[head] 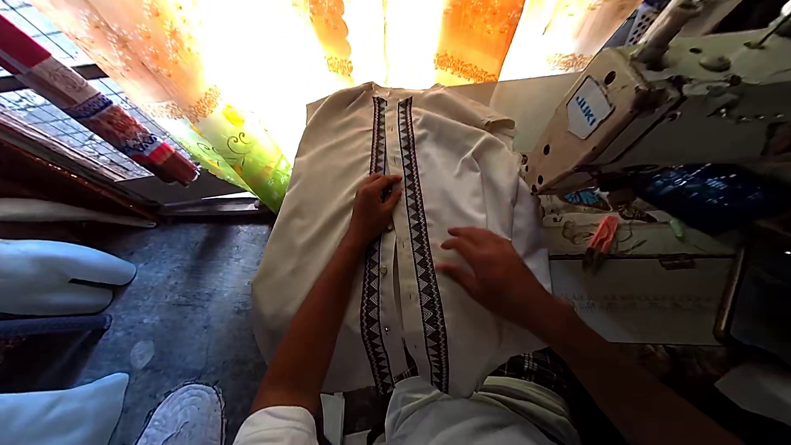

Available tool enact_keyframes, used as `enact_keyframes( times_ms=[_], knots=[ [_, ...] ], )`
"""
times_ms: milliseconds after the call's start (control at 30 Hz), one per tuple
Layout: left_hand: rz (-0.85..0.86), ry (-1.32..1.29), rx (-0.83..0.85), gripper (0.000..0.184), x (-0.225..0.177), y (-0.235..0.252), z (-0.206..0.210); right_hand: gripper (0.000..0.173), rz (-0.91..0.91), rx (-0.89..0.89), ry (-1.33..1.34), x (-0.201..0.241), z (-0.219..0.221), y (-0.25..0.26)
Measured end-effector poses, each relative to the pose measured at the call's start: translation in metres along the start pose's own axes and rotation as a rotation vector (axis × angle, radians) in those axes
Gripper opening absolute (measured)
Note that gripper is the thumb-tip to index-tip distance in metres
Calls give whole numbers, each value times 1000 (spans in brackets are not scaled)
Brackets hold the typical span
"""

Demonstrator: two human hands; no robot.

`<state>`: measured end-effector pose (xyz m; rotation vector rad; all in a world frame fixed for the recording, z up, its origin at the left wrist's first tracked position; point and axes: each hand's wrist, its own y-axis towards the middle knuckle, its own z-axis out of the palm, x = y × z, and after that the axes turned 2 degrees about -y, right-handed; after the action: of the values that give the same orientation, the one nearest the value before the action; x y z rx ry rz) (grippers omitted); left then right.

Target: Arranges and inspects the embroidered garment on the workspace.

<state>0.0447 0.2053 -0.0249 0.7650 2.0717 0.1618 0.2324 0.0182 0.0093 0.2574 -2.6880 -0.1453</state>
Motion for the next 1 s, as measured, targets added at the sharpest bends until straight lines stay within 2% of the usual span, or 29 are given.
enact_keyframes(
  times_ms=[67, 167, 233, 367, 467, 600, 733, 800, 867, 933, 1000],
  knots=[
    [8, -2, -2, 26, 2, 6, 1, 67, 48, 189, -83, 5, 12, -17],
    [19, -45, 0, 28, 9, 16, -1, 69, 28, 112, -127, -10, 29, -8],
    [-33, -89, 44, 36, 13, 22, -10, 69, -12, 66, -151, -26, 31, 11],
    [-124, 5, 149, 40, 0, 11, -39, 71, -62, 124, -160, -50, 21, 52],
    [-137, 140, 94, 28, -38, -29, -62, 72, -107, 134, -157, -63, 15, 78],
    [-282, 133, 105, 30, -97, -122, -81, 73, -148, 151, -164, -74, 11, 102],
    [-306, 226, -38, 26, -104, -189, -68, 77, -173, 159, -174, -82, 7, 116],
    [-268, 314, -48, 36, -93, -195, -63, 77, -154, 190, -212, -79, 2, 119],
    [-247, 369, -28, 44, -88, -190, -59, 69, -143, 198, -258, -62, -6, 116],
    [-208, 392, 26, 52, -86, -180, -54, 59, -189, 137, -198, -35, -11, 98],
    [-141, 394, 80, 57, -76, -165, -45, 60, -270, 109, -118, -12, -10, 66]
  ],
)
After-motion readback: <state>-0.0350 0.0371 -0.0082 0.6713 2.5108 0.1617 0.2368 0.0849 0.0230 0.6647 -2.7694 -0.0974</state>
